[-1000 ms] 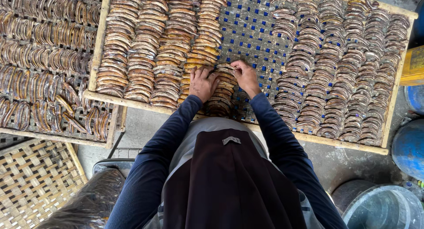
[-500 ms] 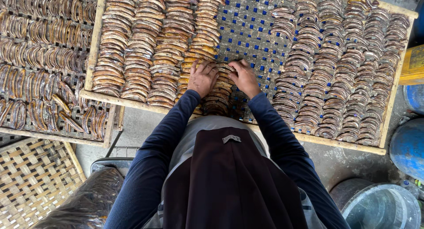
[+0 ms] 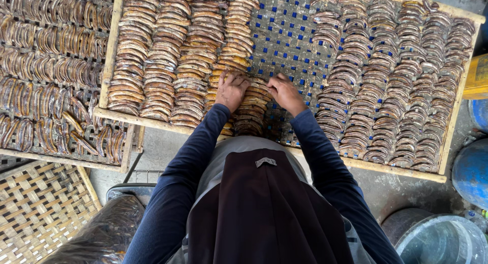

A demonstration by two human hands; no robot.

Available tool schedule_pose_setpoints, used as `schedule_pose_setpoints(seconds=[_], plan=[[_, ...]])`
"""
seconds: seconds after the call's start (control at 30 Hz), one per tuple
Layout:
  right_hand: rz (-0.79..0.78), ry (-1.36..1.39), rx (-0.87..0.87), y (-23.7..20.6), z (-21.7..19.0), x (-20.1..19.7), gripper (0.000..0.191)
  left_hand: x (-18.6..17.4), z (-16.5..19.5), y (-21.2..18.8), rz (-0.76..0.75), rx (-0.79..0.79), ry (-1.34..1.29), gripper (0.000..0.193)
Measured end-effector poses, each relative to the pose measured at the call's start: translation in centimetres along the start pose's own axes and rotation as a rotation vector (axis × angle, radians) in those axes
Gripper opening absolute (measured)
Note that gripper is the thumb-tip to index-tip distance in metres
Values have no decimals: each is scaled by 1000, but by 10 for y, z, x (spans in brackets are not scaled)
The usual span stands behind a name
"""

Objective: The person arranges dried banana slices on a woven bamboo drying tray, picking up slices and placing them one at a time into gaps in neat rows, working outward from the center of the tray to fill the empty woven surface with evenly spaced slices.

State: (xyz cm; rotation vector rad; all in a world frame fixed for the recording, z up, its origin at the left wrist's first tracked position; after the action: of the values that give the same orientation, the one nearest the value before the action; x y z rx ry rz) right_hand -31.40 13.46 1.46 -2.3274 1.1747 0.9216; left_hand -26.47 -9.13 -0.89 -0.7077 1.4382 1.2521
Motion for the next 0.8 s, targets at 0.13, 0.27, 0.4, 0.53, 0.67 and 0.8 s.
schedule_pose_setpoints(seconds=[0.13, 0.27, 0.4, 0.53, 0.67, 0.8], plan=[[-69, 73, 52, 13, 29, -16, 7, -3, 0, 3, 39, 0, -66, 23], [269, 156, 29, 40, 73, -67, 14, -11, 1, 4, 101, -22, -167, 17], [543, 2, 157, 76, 102, -118, 29, -19, 3, 3, 145, -43, -174, 20], [466, -197, 138, 95, 108, -132, 37, -25, 7, -5, 151, -92, -143, 23], [501, -127, 304, 96, 106, -131, 37, -29, 8, -21, 118, -192, -96, 25], [504, -153, 299, 98, 112, -137, 38, -32, 12, -31, 147, -243, -142, 28]])
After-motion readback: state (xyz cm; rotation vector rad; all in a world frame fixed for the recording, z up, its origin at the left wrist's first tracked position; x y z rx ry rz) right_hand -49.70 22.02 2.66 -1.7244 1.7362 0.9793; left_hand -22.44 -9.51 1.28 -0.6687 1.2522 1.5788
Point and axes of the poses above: each hand's wrist, its own y-axis towards the middle knuckle, its own x-axis out of the palm, z = x × y, the point moved 2 cm from there along y, towards the middle knuckle, and after that the axes turned 12 degrees about y, right-handed, at the moved point
